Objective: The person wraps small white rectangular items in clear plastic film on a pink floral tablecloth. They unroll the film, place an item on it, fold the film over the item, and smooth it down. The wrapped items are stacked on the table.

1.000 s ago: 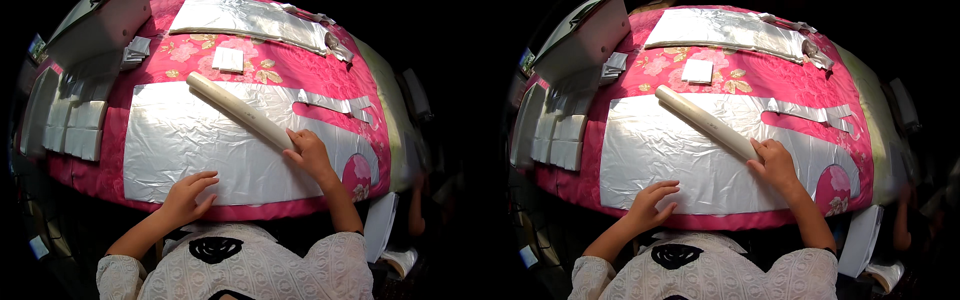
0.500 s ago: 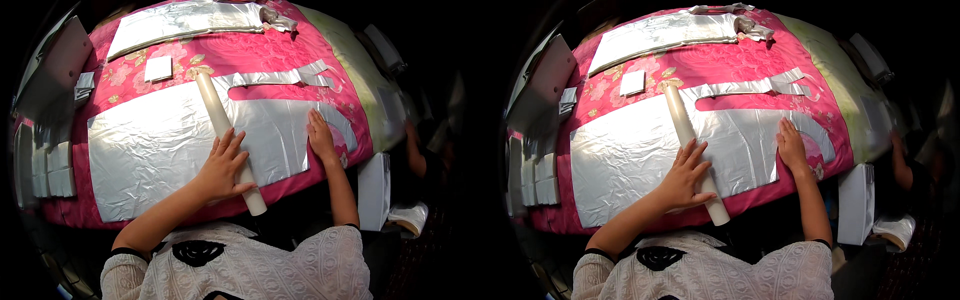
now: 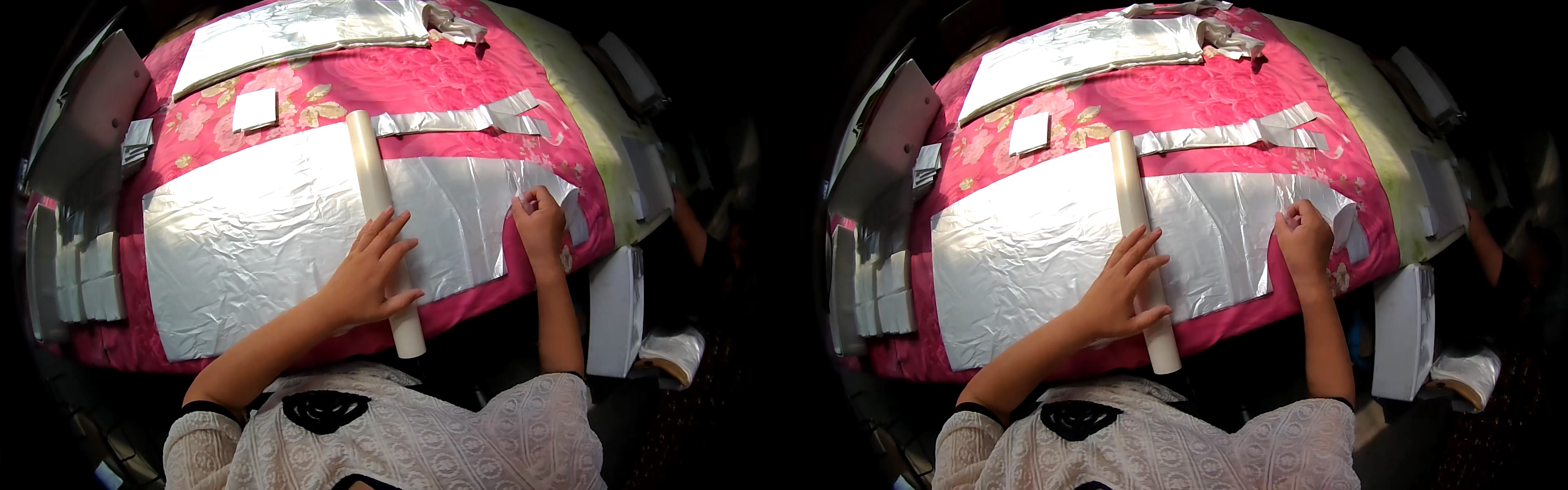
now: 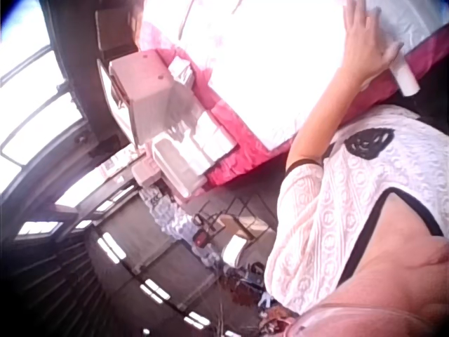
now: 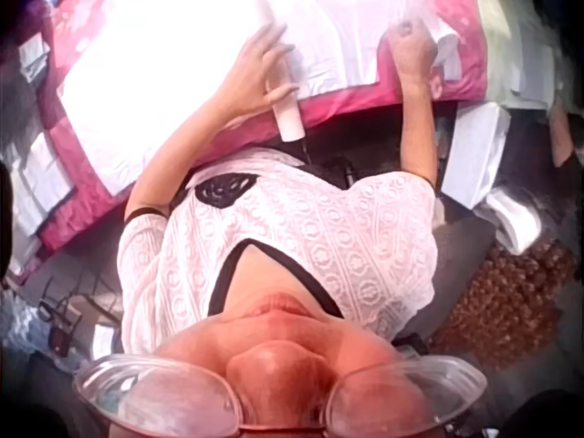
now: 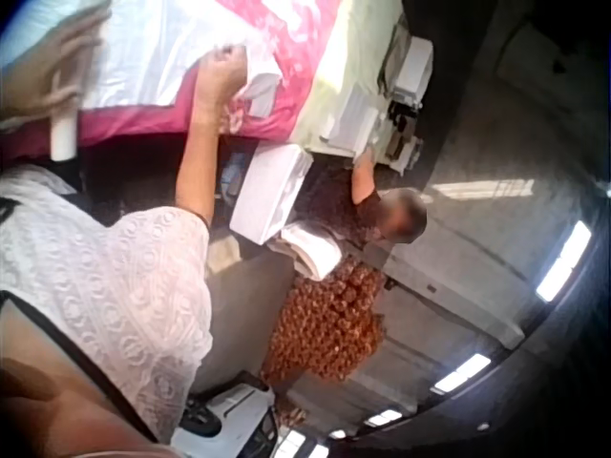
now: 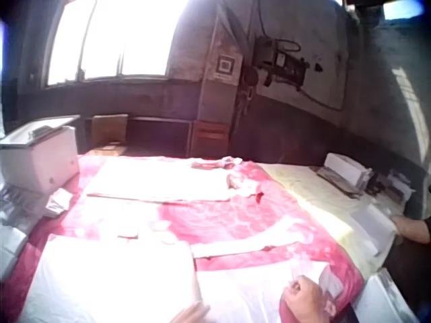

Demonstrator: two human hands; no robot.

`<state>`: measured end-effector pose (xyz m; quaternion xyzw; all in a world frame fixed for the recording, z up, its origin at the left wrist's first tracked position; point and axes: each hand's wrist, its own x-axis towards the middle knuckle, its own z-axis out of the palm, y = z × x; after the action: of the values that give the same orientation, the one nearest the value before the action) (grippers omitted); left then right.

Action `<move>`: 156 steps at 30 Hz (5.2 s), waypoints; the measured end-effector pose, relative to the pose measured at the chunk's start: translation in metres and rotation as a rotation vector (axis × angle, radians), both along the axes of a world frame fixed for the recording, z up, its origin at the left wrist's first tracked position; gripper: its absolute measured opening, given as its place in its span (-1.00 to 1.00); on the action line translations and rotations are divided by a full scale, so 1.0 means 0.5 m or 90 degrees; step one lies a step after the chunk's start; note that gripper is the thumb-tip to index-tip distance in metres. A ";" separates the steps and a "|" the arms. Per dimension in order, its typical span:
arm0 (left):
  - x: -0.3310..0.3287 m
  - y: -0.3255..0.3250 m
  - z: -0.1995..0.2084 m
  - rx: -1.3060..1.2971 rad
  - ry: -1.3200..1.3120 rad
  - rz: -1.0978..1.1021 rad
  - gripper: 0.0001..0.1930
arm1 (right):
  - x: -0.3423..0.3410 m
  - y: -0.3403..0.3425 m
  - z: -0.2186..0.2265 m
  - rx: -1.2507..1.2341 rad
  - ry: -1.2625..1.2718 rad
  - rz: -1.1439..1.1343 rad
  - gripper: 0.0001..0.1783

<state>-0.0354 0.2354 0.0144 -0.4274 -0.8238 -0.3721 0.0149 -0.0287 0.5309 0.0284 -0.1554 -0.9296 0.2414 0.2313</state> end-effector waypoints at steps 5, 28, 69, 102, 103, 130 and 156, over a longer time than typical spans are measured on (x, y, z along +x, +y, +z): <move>0.011 -0.002 0.041 0.307 -0.682 0.119 -0.57 | 0.059 -0.245 0.053 -0.292 -0.115 0.325 -0.66; 0.031 -0.149 0.002 0.404 -1.083 0.124 -0.63 | 0.096 -0.386 0.030 -0.213 -0.156 0.488 -0.70; 0.011 -0.145 0.005 0.185 -0.881 0.227 -0.85 | 0.210 -0.286 0.032 -0.145 -0.507 0.324 -0.42; 0.004 0.013 -0.081 -0.224 0.035 0.180 -0.32 | 0.051 -0.210 0.032 -0.269 -0.525 0.320 -0.36; 0.003 0.014 -0.080 -0.229 0.041 0.183 -0.32 | 0.004 -0.207 0.008 -0.329 -0.445 0.335 -0.37; 0.005 0.008 -0.079 -0.235 0.019 0.190 -0.29 | -0.370 -0.108 -0.027 -1.081 0.151 0.183 -0.53; 0.006 0.001 -0.118 -0.236 0.233 0.233 -0.37 | -0.111 -0.623 0.005 -0.184 0.041 0.866 -0.33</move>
<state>-0.0325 0.2361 -0.0446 -0.3274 -0.9244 -0.1238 0.1515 -0.0843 0.2192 0.0311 0.4393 -0.7718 0.4584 0.0335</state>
